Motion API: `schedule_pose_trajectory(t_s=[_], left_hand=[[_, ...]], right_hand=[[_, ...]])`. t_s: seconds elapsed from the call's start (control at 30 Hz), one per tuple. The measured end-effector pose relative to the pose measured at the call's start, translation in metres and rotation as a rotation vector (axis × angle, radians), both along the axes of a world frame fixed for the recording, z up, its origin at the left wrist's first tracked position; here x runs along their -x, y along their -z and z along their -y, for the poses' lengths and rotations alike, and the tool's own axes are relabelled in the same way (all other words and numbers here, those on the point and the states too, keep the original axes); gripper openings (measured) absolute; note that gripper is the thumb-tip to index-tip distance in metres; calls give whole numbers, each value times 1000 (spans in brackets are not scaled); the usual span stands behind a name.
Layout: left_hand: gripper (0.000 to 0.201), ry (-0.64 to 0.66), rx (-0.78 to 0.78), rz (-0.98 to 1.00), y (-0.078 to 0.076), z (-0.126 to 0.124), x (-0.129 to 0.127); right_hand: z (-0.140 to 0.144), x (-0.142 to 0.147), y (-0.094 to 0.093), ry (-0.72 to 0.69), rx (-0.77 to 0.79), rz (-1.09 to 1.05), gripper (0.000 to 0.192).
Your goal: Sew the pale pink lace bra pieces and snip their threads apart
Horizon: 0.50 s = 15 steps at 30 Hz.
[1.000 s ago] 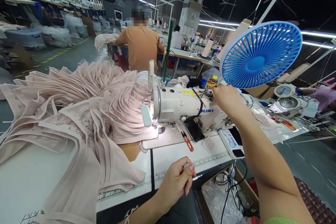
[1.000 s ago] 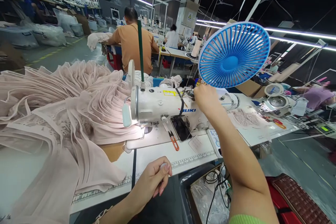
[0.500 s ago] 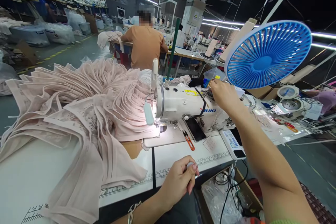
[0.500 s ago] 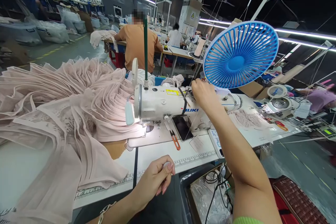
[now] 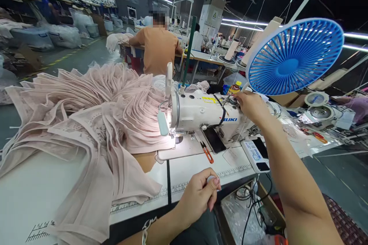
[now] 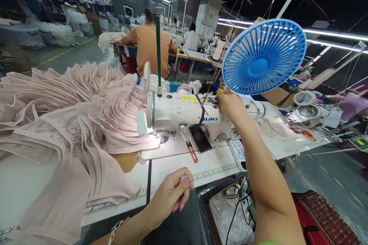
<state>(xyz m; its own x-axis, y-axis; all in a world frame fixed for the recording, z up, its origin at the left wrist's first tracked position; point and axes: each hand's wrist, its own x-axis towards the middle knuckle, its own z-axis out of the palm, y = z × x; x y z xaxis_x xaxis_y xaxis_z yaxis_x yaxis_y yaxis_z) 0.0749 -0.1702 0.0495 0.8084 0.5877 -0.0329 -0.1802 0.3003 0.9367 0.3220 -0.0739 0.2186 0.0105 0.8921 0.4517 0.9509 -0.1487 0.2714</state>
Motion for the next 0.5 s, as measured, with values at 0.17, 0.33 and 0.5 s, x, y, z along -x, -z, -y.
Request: schedule_pose_trajectory(t_s=[0.17, 0.33, 0.5], left_hand=[[50, 25, -7, -6, 12, 10, 15], [50, -15, 36, -13, 25, 14, 28], [51, -31, 68, -28, 30, 13, 26]], right_hand=[[31, 15, 43, -123, -450, -31, 30], [66, 47, 146, -185, -461, -173, 29], [73, 77, 217, -170, -127, -106, 23]])
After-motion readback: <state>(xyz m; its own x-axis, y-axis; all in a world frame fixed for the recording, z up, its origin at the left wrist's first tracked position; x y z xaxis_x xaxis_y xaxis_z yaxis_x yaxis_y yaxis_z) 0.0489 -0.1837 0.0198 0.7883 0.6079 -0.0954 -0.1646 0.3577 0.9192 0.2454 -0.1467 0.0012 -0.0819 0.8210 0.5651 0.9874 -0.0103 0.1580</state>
